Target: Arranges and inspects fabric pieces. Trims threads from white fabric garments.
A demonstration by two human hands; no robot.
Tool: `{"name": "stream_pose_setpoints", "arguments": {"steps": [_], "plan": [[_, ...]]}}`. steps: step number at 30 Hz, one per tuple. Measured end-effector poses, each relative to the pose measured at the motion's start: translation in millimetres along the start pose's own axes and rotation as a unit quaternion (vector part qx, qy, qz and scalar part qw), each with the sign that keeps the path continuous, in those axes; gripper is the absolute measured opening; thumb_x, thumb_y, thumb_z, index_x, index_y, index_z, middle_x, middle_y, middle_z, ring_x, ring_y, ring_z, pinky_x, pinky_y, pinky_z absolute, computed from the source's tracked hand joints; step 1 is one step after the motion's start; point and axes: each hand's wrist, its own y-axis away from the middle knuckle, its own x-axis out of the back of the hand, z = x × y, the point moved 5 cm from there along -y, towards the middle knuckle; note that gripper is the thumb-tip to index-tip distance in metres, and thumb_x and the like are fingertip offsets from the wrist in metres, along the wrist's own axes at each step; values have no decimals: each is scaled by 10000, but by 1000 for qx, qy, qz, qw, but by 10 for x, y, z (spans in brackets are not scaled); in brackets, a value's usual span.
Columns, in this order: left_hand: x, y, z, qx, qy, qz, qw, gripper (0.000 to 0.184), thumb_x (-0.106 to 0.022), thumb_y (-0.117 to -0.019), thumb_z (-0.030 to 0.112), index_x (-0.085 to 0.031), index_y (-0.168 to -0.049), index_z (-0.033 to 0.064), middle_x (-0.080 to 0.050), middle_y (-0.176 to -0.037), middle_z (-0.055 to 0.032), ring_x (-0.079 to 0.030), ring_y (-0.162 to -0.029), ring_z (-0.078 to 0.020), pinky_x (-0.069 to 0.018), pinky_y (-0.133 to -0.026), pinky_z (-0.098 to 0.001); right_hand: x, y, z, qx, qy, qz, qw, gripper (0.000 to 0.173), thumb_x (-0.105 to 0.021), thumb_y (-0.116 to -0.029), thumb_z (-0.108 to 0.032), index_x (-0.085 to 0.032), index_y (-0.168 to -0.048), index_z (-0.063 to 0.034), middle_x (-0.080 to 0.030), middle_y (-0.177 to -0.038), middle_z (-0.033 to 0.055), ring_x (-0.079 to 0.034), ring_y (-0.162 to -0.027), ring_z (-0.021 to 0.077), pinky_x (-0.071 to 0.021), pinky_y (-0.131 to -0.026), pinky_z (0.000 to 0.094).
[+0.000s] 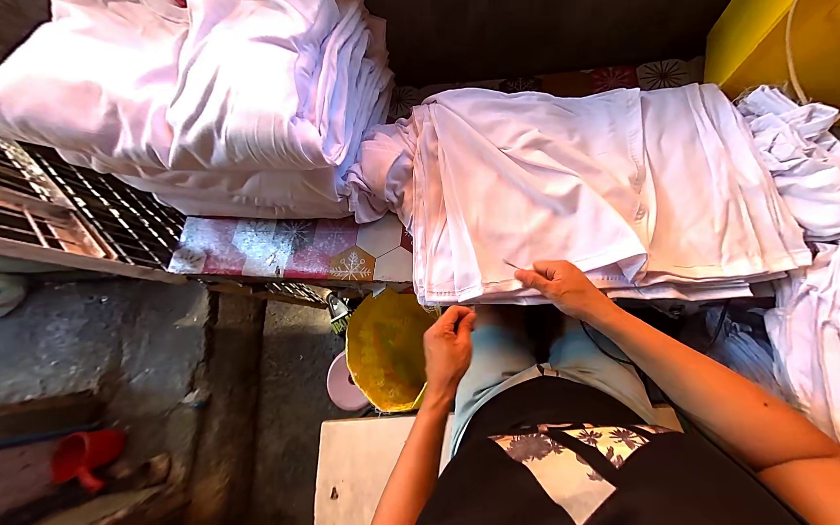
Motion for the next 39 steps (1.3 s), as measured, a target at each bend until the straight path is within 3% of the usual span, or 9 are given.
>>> {"name": "stream_pose_setpoints", "arguments": {"steps": [3,6,11,16,25,29,32,36,39], "plan": [[462,18,-275,150,-247,-58,956,272,-523,-1046,144,-706,-1150,-27,-710,-1084,-246,-695,-1029,-391,-530,-913,-578,-170,-113,-54,141,206,72,966,610,-809,-839,-495,-690,-1216,-30,-710,-823,162,-699,-764,358,-547,-699,571],[731,-6,-546,222,-317,-57,921,420,-600,-1015,129,-576,-1406,-22,-490,-1451,-325,-475,-1338,-516,-412,-1086,-616,-367,-213,-23,229,212,90,946,160,-723,-886,-139,-711,-937,12,-705,-797,185,-712,-730,377,-537,-614,570],[607,-132,-261,-108,-183,121,970,176,-646,-962,67,-756,-1057,-33,-689,-1195,-243,-647,-1158,-411,-514,-1011,-524,1108,-232,-9,205,10,212,956,149,-594,-975,-40,-692,-992,72,-687,-867,87,-609,-759,31,-540,-753,241],[-84,-478,-84,-286,-148,-58,945,216,-750,-905,130,-748,-1078,0,-703,-1164,-185,-673,-1124,-344,-560,-951,-491,2518,105,92,32,57,534,843,441,-487,-1053,-308,-631,-1201,82,-646,-1045,166,-590,-914,126,-468,-883,289],[-109,-706,-41,-283,-120,-130,943,106,-701,-919,48,-805,-935,30,-747,-1030,-141,-703,-987,-314,-558,-885,-481,829,73,-19,140,-22,248,958,187,-626,-1022,-157,-704,-1045,12,-622,-768,44,-518,-606,44,-478,-595,234],[-53,-699,168,-233,-55,-73,968,133,-642,-972,57,-736,-960,-37,-733,-934,-149,-724,-889,-248,-586,-855,-437,74,-97,-44,146,53,115,981,542,-879,-804,-264,-681,-1232,2,-688,-1168,163,-677,-973,273,-570,-827,481],[-36,-704,340,-261,-124,-15,957,108,-680,-947,87,-723,-962,-12,-717,-934,-143,-698,-923,-276,-563,-862,-447,-49,-222,-15,125,113,119,978,190,-714,-897,-86,-712,-1027,53,-708,-1017,219,-699,-916,388,-543,-791,603],[101,-871,186,-132,-161,33,977,243,-735,-791,-54,-684,-1029,-72,-630,-1159,-295,-579,-1151,-487,-485,-955,-620,672,-196,-214,151,-13,23,988,32,-666,-939,4,-675,-908,-1,-630,-745,51,-565,-645,96,-496,-628,297],[247,-955,235,-50,94,43,993,303,-693,-835,-112,-592,-1118,-71,-688,-1025,-119,-682,-940,-192,-579,-842,-385,1261,-194,-306,175,-179,-23,968,204,-559,-961,-44,-617,-788,-135,-621,-651,-117,-550,-569,-57,-478,-553,145]]}}
